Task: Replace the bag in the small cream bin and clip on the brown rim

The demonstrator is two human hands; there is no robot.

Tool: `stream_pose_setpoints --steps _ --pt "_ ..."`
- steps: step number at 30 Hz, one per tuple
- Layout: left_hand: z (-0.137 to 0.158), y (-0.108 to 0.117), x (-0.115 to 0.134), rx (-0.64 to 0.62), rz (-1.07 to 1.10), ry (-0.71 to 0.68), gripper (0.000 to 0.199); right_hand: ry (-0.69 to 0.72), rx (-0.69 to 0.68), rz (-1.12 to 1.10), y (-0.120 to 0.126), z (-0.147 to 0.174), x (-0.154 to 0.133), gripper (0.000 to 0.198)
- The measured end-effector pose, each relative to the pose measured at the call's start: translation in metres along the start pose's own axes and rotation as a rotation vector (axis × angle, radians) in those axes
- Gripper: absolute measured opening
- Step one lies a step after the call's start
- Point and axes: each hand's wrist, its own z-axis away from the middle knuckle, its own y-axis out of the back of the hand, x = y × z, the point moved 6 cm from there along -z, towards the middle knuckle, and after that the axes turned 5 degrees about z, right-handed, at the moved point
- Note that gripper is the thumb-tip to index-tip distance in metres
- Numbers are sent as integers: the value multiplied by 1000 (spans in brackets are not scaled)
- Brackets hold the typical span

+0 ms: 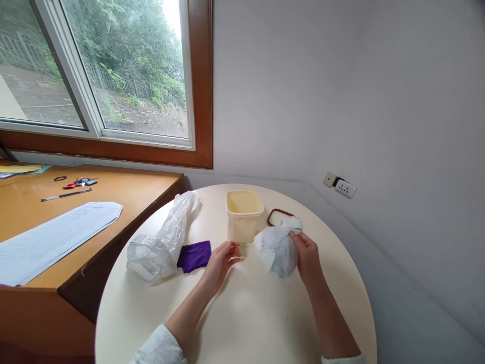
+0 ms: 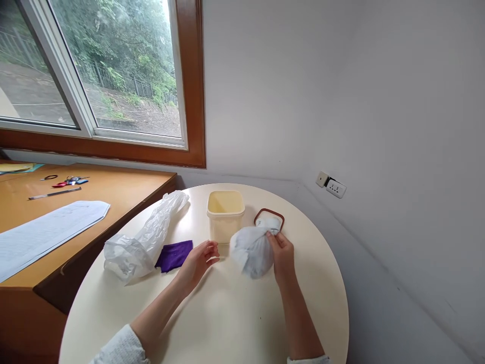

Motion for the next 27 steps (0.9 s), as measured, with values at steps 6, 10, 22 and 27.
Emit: stream_pose_setpoints --steps 6,10,22,27 --pt "0 -5 -4 5 -7 6 24 41 318 -100 44 -69 -16 30" --pt "0 -4 -5 61 -23 -5 26 136 425 -39 49 -129 -24 25" --pt "-13 11 -16 155 14 0 36 225 324 121 5 -263 24 30" --pt "-20 21 -27 171 64 -4 38 209 287 221 -6 -269 51 29"
